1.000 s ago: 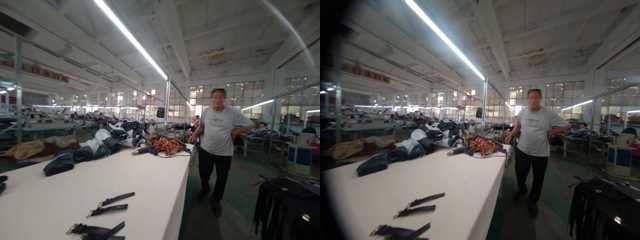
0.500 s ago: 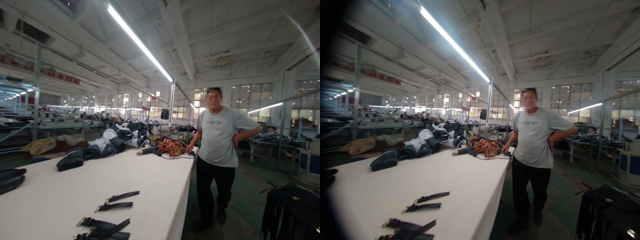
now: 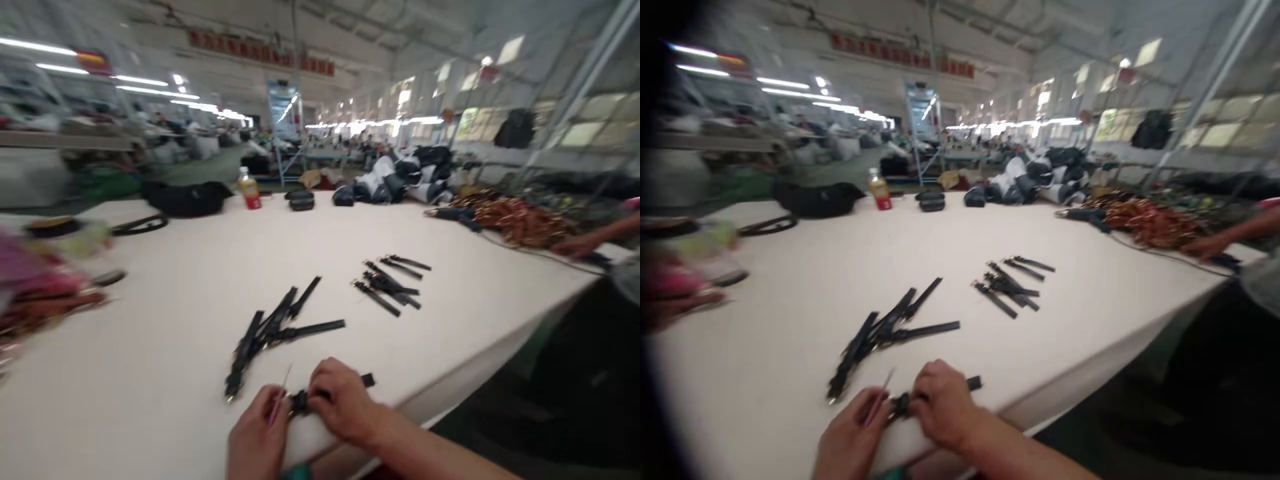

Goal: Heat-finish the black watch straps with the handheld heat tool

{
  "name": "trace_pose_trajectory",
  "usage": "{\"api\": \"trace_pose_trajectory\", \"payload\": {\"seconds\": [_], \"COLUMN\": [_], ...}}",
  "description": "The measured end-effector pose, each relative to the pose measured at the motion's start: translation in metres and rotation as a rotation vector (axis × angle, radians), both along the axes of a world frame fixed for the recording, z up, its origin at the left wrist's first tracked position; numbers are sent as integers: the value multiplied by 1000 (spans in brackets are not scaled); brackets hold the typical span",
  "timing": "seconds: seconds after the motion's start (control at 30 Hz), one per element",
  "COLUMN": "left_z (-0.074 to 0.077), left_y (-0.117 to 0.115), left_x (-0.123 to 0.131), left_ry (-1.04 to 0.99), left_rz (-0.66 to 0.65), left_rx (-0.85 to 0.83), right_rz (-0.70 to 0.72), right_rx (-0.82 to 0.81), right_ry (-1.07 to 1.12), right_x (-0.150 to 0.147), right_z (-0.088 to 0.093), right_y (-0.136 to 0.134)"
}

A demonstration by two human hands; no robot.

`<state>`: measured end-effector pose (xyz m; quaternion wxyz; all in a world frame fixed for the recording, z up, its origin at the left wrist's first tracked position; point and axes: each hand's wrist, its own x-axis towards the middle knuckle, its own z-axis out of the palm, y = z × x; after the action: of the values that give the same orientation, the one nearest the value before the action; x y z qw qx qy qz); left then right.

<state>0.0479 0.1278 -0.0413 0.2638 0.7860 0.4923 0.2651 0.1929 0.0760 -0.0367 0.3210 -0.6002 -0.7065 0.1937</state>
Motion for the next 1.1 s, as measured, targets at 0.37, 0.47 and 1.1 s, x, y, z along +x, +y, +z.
{"api": "trace_pose_trajectory", "payload": {"seconds": [0.37, 0.47, 1.1], "left_z": [8, 7, 2], "left_y": [-17, -24, -34], "left_x": [-42, -47, -50], "left_ry": [107, 131, 255], "left_rz": [75, 23, -53], "left_rx": [-166, -163, 77], "right_rz": [-102, -125, -114], "right_rx": [-81, -90, -72], "right_ry": [-43, -16, 15], "right_x": [-1, -4, -10], "right_z": [-13, -17, -9], "right_y": [2, 4, 9]}}
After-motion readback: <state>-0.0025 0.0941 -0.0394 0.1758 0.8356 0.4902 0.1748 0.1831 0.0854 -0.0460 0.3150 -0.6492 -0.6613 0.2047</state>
